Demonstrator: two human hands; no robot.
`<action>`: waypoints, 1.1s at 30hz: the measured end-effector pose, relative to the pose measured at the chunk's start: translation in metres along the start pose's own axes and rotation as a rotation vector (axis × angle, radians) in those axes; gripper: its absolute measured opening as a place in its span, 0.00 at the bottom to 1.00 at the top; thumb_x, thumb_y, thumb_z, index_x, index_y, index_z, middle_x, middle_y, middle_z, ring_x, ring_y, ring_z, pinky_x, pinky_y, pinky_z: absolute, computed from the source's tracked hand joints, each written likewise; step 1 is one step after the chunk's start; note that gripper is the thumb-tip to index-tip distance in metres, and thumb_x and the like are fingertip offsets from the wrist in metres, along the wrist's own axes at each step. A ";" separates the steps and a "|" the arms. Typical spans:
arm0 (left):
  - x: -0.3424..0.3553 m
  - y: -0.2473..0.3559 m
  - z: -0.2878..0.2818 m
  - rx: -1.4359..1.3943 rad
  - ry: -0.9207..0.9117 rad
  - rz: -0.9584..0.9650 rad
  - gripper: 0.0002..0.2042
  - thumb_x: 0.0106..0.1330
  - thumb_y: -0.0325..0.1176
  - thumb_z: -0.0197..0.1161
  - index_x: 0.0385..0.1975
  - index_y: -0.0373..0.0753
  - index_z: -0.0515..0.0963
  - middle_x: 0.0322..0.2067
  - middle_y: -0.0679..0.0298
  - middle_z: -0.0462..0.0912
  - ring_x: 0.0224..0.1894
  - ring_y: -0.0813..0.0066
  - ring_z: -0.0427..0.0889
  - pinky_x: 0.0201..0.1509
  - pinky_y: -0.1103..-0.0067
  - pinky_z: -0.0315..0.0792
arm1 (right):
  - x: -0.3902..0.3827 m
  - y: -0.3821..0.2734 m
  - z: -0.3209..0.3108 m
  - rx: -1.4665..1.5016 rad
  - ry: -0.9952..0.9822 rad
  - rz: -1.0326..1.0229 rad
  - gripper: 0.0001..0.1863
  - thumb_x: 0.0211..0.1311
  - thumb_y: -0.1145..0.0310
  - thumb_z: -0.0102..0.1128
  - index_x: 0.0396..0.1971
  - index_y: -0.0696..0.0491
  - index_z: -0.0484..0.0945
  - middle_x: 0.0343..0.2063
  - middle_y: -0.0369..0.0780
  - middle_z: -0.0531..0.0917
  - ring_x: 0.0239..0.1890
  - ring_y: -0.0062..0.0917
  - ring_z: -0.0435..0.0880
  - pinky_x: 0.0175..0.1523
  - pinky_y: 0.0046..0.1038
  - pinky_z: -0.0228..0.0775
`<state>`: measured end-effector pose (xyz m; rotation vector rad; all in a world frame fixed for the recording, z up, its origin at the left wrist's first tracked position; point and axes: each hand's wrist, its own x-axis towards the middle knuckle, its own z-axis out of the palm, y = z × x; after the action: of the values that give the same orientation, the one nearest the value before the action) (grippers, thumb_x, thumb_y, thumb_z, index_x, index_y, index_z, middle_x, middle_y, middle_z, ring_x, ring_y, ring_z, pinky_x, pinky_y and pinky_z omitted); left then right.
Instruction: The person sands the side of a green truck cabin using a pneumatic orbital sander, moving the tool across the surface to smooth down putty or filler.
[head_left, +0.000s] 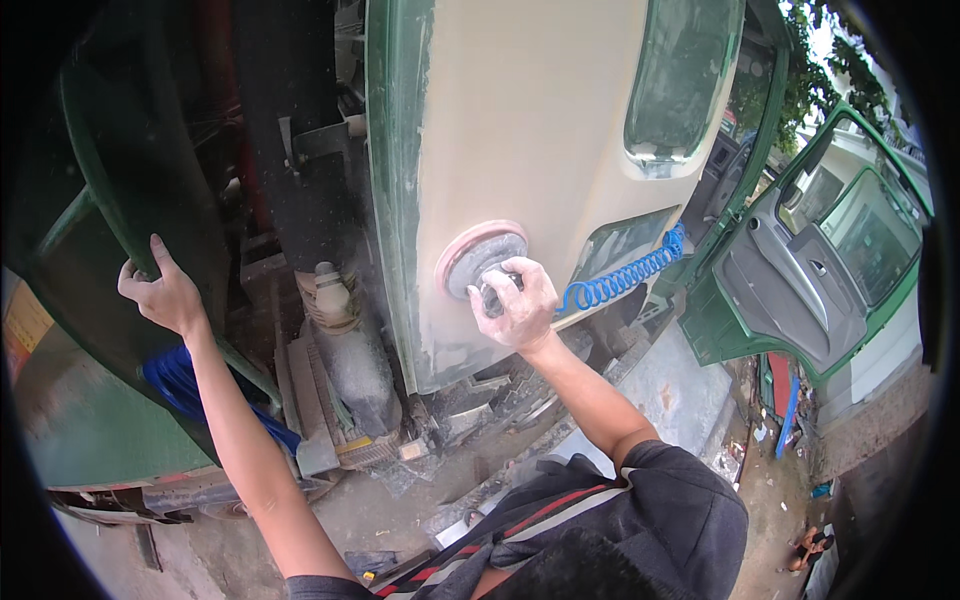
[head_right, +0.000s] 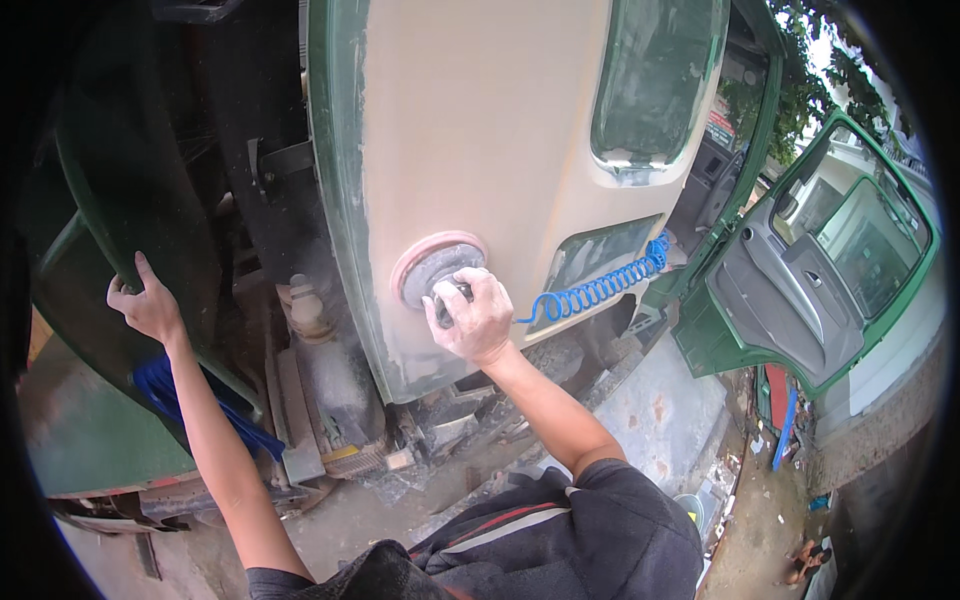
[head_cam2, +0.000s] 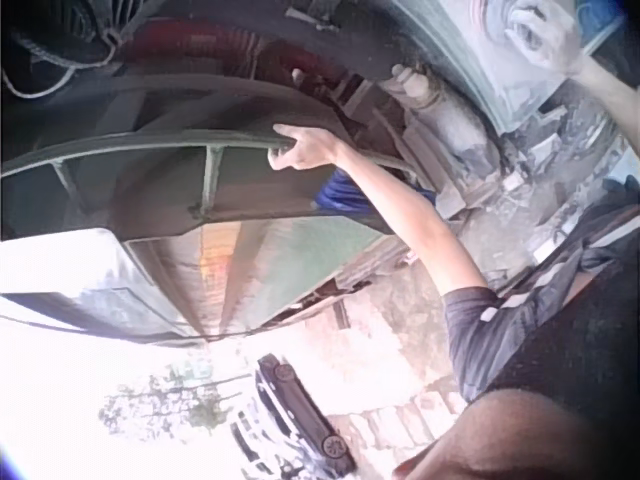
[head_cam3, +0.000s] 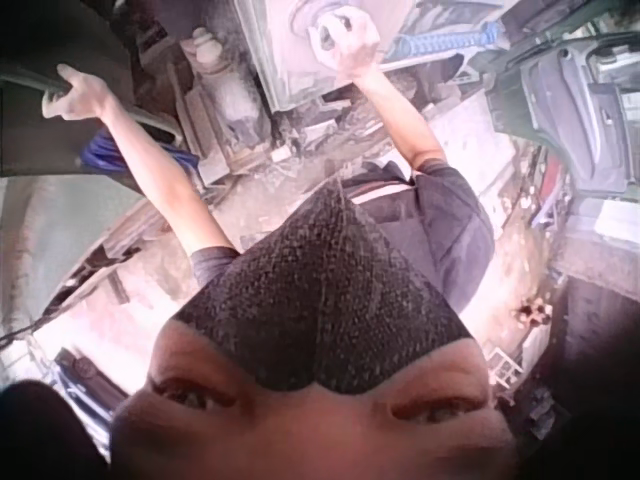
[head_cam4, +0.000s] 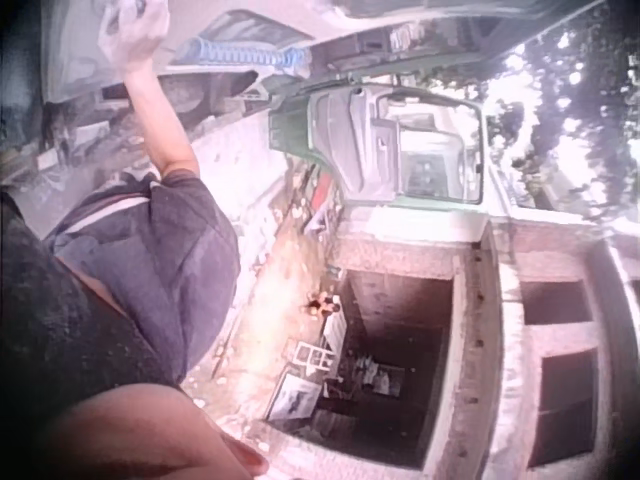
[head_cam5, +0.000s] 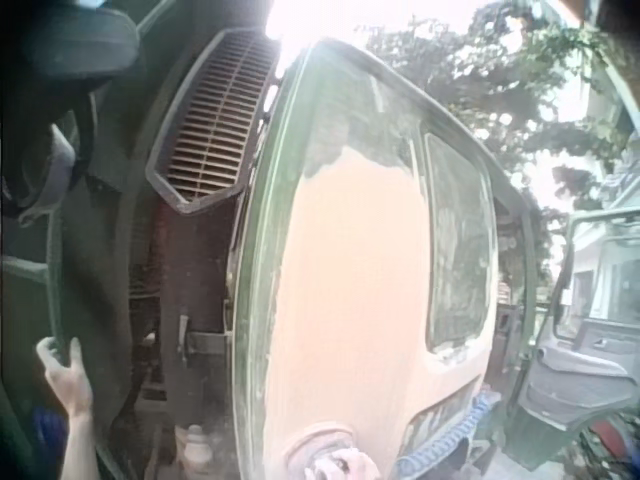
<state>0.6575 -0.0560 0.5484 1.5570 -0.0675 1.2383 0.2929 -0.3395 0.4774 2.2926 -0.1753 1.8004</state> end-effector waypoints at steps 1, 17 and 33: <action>-0.001 0.004 -0.003 -0.038 -0.035 -0.047 0.28 0.68 0.53 0.70 0.52 0.33 0.71 0.42 0.49 0.85 0.45 0.53 0.86 0.52 0.65 0.78 | 0.029 0.001 -0.005 0.021 0.033 0.006 0.17 0.44 0.65 0.78 0.35 0.44 0.80 0.38 0.36 0.76 0.35 0.32 0.80 0.35 0.36 0.75; -0.011 0.018 0.000 -0.176 -0.068 -0.120 0.26 0.69 0.48 0.70 0.51 0.33 0.70 0.41 0.49 0.86 0.44 0.57 0.86 0.52 0.67 0.77 | 0.446 0.069 -0.059 -0.131 0.221 0.071 0.18 0.51 0.56 0.68 0.36 0.53 0.83 0.36 0.51 0.86 0.43 0.47 0.85 0.48 0.42 0.77; -0.003 0.011 -0.004 -0.127 -0.046 -0.084 0.27 0.68 0.49 0.71 0.51 0.32 0.70 0.41 0.49 0.85 0.45 0.55 0.86 0.51 0.66 0.78 | 0.017 -0.008 -0.005 0.000 -0.054 -0.041 0.17 0.43 0.67 0.79 0.35 0.46 0.81 0.37 0.40 0.76 0.34 0.35 0.82 0.37 0.35 0.77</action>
<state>0.6469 -0.0595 0.5530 1.4641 -0.1073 1.1111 0.2940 -0.3301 0.4946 2.3289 -0.1360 1.7208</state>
